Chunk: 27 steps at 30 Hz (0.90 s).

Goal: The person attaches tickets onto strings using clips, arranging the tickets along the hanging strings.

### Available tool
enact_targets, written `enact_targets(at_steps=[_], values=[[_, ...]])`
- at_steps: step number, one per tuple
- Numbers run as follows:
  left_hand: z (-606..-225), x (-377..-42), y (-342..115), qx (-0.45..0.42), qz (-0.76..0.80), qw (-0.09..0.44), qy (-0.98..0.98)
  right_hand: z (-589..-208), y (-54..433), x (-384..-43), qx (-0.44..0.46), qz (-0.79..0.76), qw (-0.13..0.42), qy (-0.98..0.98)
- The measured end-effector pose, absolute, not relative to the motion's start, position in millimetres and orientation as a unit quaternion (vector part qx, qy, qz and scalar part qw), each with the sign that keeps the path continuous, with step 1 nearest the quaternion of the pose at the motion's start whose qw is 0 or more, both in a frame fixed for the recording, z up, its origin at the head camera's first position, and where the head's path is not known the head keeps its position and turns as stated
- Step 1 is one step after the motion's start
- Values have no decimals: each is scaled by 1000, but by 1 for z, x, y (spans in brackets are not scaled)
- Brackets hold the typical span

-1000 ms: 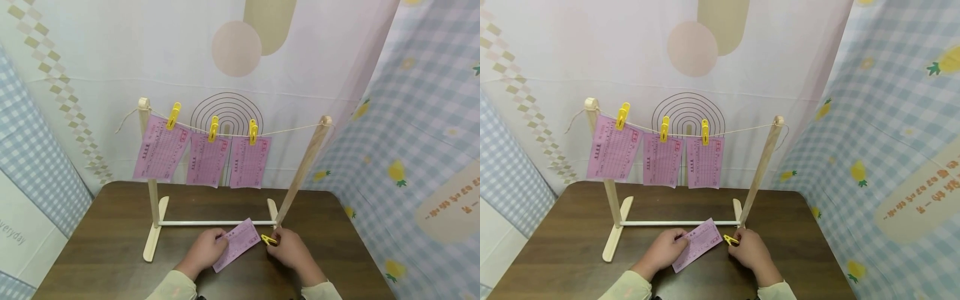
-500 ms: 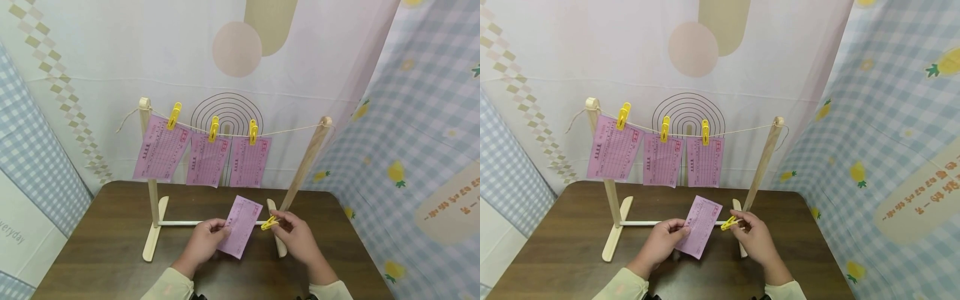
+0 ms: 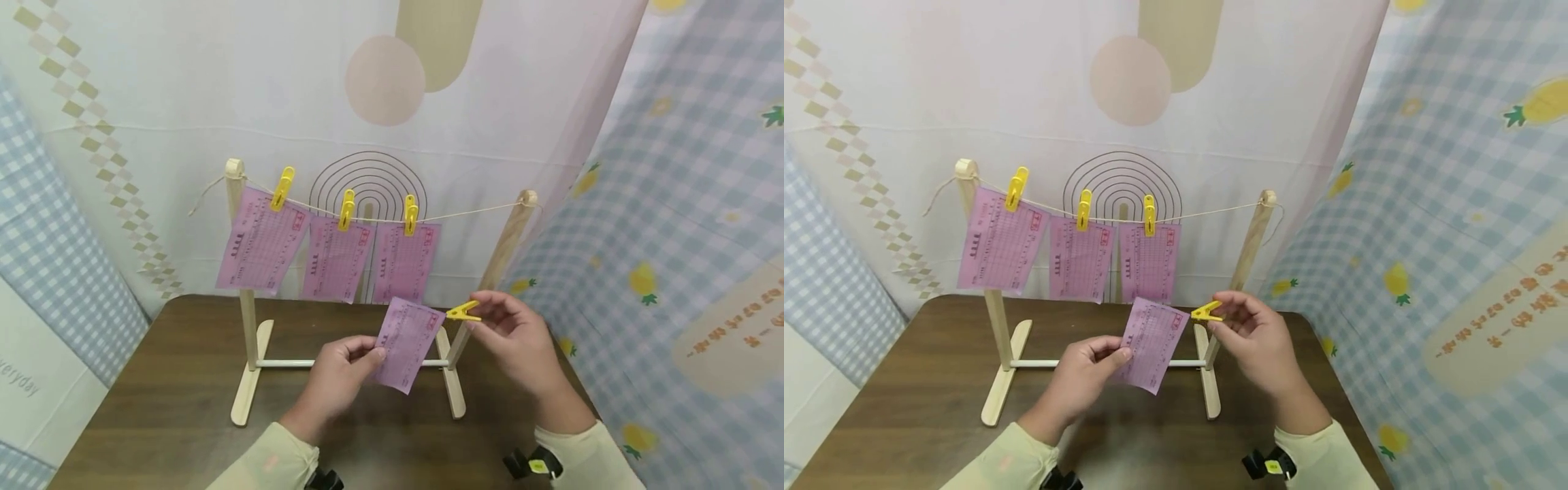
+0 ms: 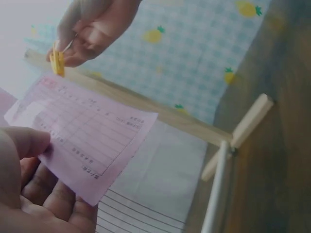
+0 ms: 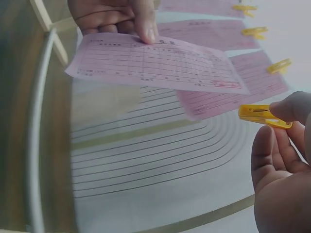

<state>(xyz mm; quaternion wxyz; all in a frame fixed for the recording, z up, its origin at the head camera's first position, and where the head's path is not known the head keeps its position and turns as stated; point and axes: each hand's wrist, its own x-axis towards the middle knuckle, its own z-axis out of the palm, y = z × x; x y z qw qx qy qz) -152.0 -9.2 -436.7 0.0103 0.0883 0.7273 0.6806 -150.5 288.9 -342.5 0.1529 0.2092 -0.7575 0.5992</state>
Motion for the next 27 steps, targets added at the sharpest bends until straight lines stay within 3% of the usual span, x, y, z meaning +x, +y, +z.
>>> enact_targets(at_steps=[6,17,22,27], values=[[-418,-154,-9,87,676,-17,732,-305,293,-151,253,595,179,-741],[-385,-162,22,114,699,-53,704,-226,297,-153,264,417,298,-817],[-376,-166,41,107,717,-47,687,-192,296,-161,270,371,317,-830],[-365,-173,55,93,719,-55,687,-159,291,-166,220,316,309,-870]])
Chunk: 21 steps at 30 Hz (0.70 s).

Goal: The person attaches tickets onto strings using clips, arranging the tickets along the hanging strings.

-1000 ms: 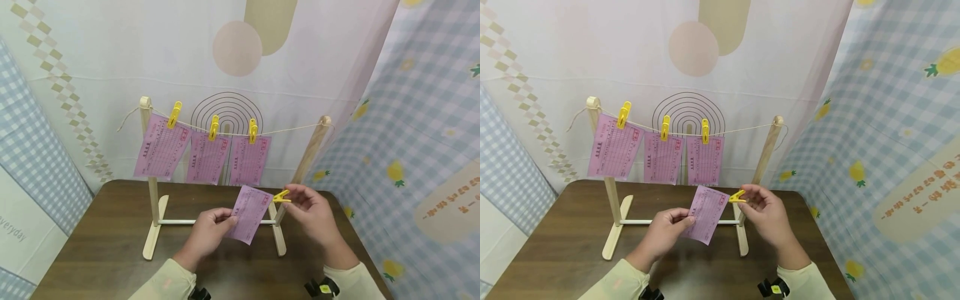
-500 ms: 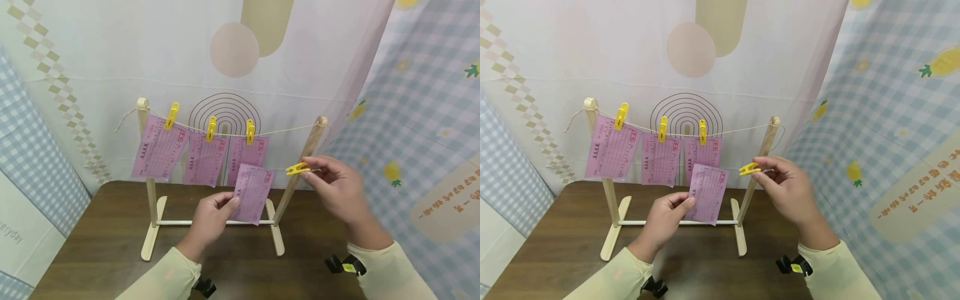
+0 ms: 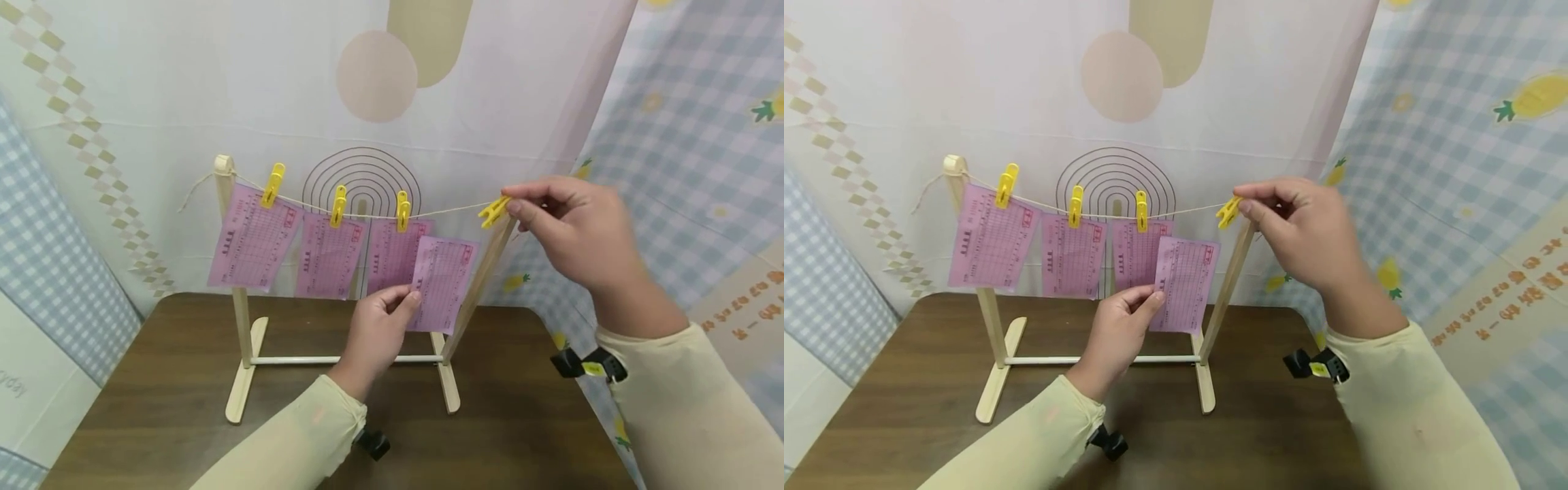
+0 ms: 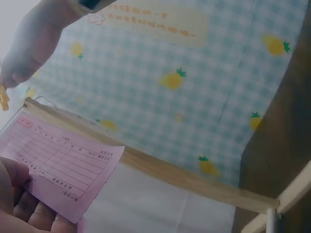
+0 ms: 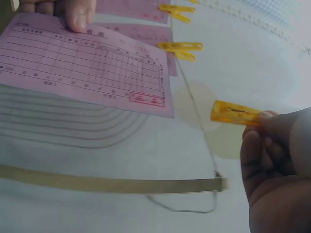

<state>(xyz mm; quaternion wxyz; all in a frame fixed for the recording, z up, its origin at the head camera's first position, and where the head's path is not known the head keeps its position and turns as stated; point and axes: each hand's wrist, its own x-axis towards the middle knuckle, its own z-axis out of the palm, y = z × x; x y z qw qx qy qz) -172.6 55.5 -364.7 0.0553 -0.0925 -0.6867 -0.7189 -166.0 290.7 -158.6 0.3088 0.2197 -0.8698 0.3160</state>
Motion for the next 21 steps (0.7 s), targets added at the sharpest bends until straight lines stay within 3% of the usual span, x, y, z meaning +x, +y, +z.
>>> enact_targets(at_steps=[9,21], values=[[-351,-184,73,-93,-734,64,-670,-121,278,-168,135,241,235,-932],[-345,-187,91,-80,-742,62,-662,-104,271,-176,88,207,171,-959]])
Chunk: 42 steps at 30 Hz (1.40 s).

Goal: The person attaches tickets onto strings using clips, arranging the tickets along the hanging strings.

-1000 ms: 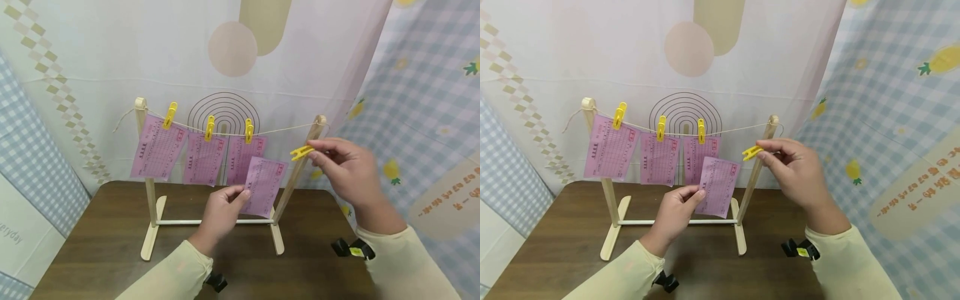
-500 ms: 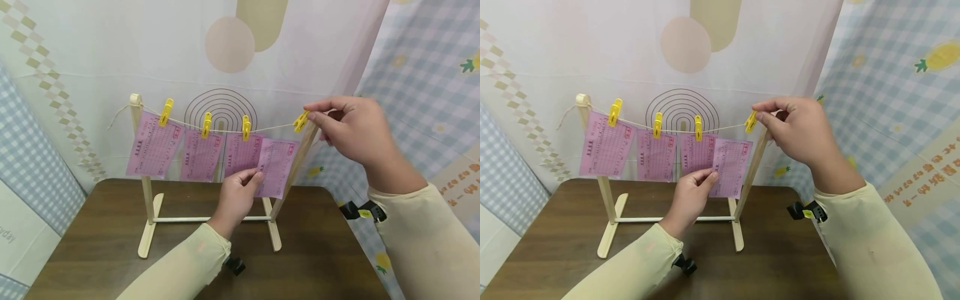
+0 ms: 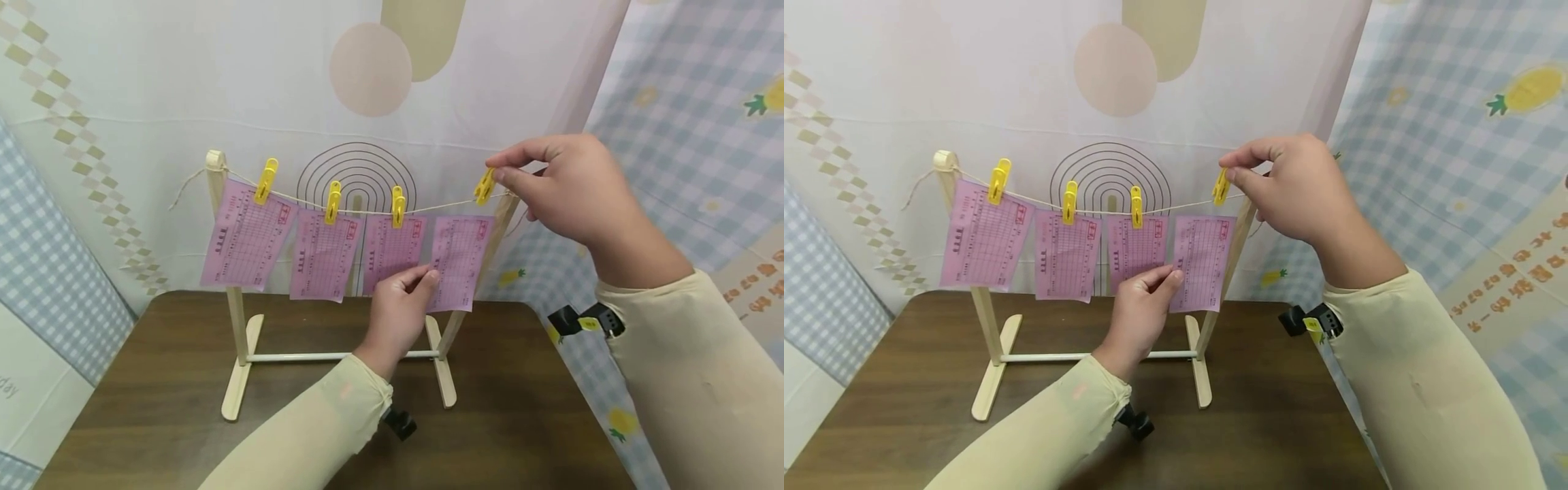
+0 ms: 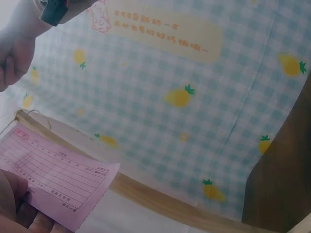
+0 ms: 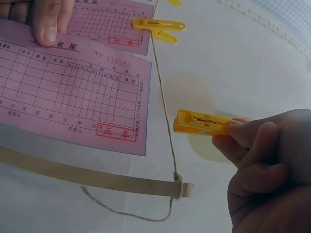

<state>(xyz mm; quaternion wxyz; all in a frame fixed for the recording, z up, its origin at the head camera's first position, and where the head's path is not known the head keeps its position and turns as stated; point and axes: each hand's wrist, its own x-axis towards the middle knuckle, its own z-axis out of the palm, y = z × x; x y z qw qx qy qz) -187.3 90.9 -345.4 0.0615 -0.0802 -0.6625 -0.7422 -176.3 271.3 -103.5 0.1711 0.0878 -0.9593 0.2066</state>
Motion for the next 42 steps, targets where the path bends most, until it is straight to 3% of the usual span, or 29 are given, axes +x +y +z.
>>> enact_targets(at_steps=[7,27,42], values=[[-343,-189,96,-77,-745,62,-659,-108,274,-182,80,215,144,-963],[-343,-190,95,-73,-748,72,-656,-119,271,-184,94,223,134,-961],[-345,-193,94,-77,-745,87,-657,-120,266,-185,128,190,161,-960]])
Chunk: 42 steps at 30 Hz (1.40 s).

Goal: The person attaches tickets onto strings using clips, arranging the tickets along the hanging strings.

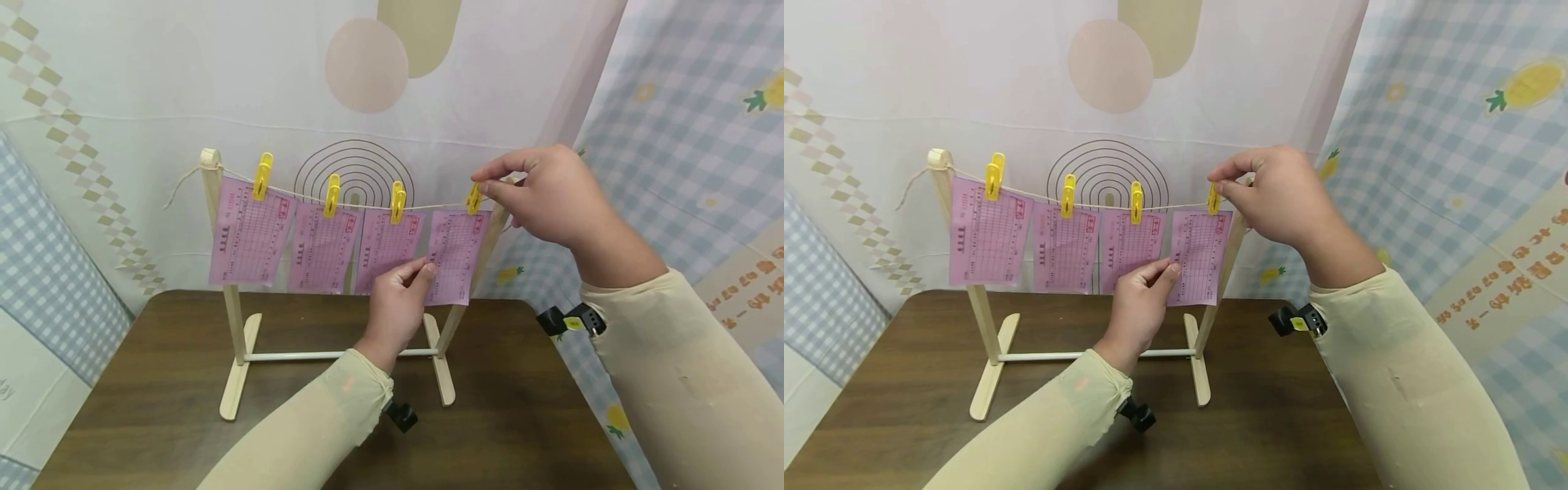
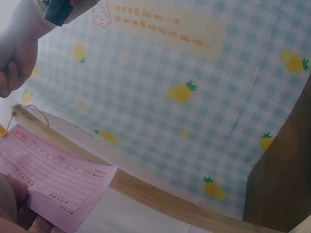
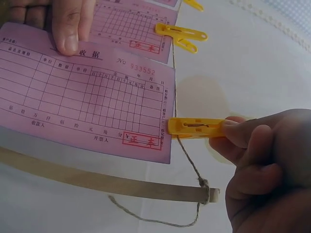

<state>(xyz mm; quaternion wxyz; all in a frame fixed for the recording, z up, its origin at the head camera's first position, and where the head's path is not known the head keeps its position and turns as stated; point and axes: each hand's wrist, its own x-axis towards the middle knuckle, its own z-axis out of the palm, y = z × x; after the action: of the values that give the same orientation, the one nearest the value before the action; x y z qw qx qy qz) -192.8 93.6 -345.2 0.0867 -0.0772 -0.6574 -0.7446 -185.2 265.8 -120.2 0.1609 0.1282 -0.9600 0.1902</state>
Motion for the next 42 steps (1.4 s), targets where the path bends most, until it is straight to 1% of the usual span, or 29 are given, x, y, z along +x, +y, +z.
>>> enact_targets(at_steps=[7,14,25,29,35,42], values=[[-341,-192,94,-71,-740,80,-664,-116,266,-184,118,199,157,-960],[-337,-193,95,-72,-746,81,-658,-116,266,-185,129,206,144,-959],[-337,-193,96,-75,-746,88,-656,-121,264,-188,146,206,141,-957],[-336,-193,97,-76,-745,94,-656,-120,264,-187,140,207,124,-960],[-336,-191,98,-76,-746,83,-656,-117,266,-184,130,204,90,-966],[-335,-188,96,-91,-753,63,-649,-117,267,-184,124,219,78,-965]])
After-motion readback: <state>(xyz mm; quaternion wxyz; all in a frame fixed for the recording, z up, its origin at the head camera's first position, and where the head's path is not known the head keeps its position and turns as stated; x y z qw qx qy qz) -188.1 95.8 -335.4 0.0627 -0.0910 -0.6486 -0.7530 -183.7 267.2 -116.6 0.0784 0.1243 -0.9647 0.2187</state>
